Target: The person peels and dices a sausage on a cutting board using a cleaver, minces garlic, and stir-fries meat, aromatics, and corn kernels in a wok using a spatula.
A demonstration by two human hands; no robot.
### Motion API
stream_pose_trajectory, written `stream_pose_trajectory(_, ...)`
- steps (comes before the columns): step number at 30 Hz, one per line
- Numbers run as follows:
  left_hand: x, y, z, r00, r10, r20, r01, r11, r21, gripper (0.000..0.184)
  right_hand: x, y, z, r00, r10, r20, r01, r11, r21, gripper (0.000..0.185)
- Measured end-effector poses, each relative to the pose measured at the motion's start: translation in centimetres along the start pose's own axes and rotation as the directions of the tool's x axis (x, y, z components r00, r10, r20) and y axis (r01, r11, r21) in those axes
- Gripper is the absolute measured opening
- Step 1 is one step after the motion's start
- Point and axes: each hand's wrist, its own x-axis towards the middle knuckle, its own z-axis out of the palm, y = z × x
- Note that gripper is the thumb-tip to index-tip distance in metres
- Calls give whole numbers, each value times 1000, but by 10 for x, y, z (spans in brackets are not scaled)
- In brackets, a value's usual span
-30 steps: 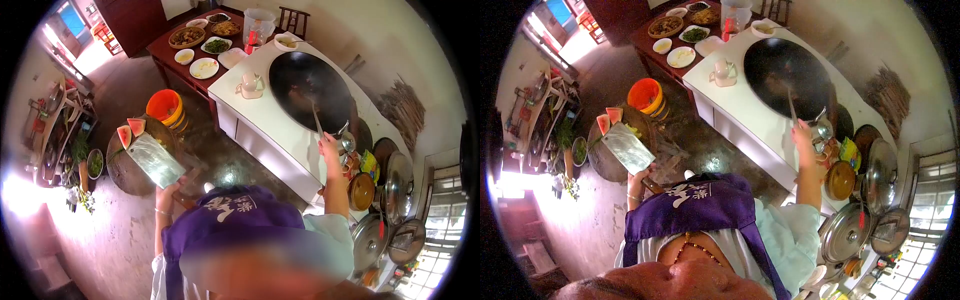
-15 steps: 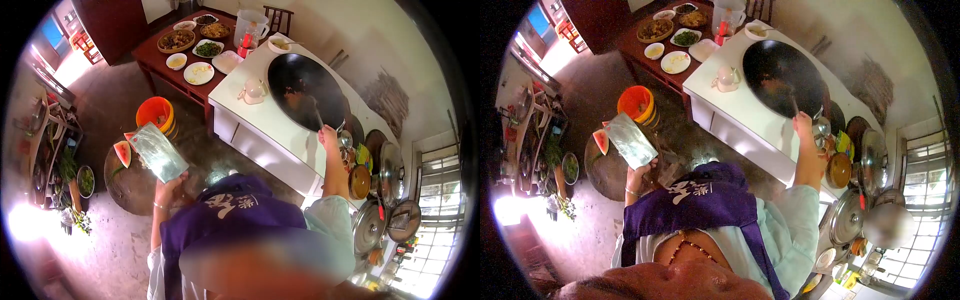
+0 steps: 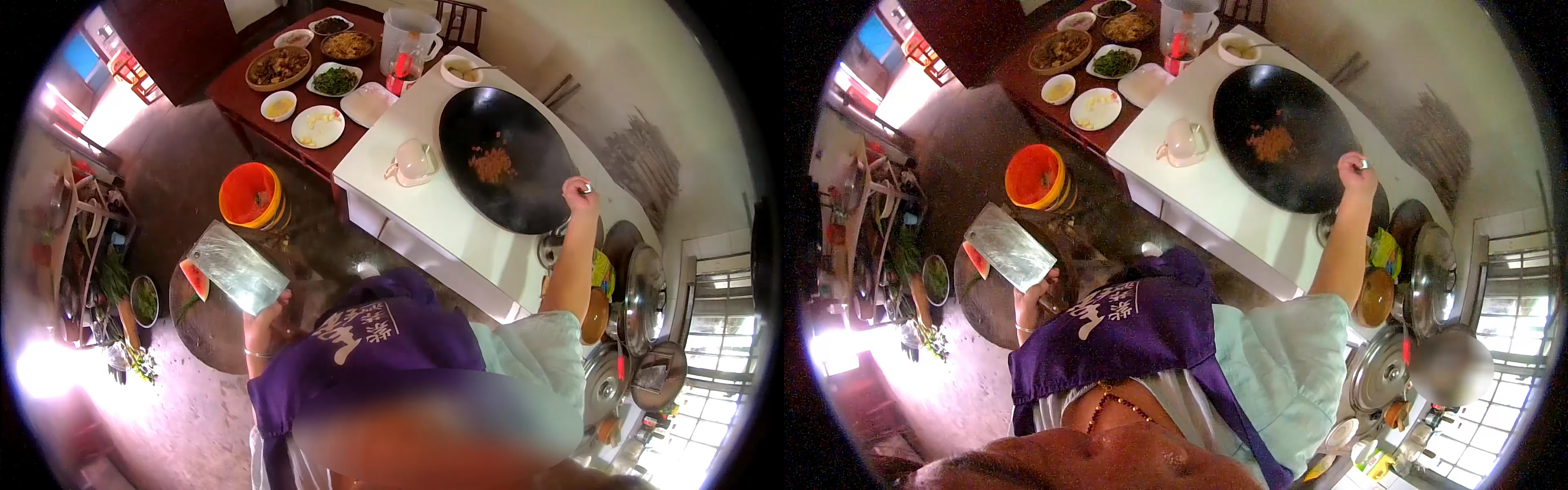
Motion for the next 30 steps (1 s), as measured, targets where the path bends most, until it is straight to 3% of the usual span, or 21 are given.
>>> stream_pose_trajectory(3,22,4,10,999,-14,31,14,1000,3,39,42,1,-2,986,-4,167,12,999,-46,13)
stream_pose_trajectory(4,28,6,17,999,-36,28,36,999,6,40,50,6,2,989,40,142,-30,997,-71,12)
stream_pose_trajectory(7,47,10,29,995,-82,64,82,997,12,42,61,31,14,976,213,37,-184,909,-374,14)
stream_pose_trajectory(8,53,10,34,992,-91,83,90,996,18,42,73,23,8,954,298,-26,-272,828,-490,13)
stream_pose_trajectory(9,59,11,38,990,-101,102,99,995,23,42,69,32,8,983,169,-71,-170,696,-697,13)
stream_pose_trajectory(11,69,18,47,981,-122,154,111,991,79,41,46,70,-4,992,-112,-60,-28,269,-963,16)
stream_pose_trajectory(12,76,15,47,974,-121,190,102,989,108,40,39,74,-19,984,-176,-39,-14,138,-990,34)
stream_pose_trajectory(15,88,10,53,967,-134,217,120,990,77,40,7,79,-67,964,-264,24,-48,-260,-964,56)
stream_pose_trajectory(17,100,5,57,957,-87,276,79,996,41,41,-4,51,-102,963,-258,81,-28,-394,-919,66)
stream_pose_trajectory(18,103,6,65,964,-135,229,140,990,-2,38,-12,41,-115,962,-251,108,-19,-458,-889,71)
stream_pose_trajectory(21,119,7,69,955,-184,234,159,980,124,36,-55,52,-129,916,-319,243,29,-552,-833,64)
stream_pose_trajectory(24,133,3,78,952,-162,258,139,985,107,30,-106,68,-137,887,-318,335,-11,-739,-674,62)
stream_pose_trajectory(27,145,-10,83,945,-186,271,159,980,117,25,-147,81,-151,888,-401,223,-92,-632,-770,61)
stream_pose_trajectory(29,149,-12,91,939,-185,290,147,978,146,24,-154,64,-182,877,-367,309,-94,-763,-640,59)
stream_pose_trajectory(30,150,-13,94,935,-192,298,156,978,138,21,-156,65,-186,876,-380,297,-118,-766,-633,58)
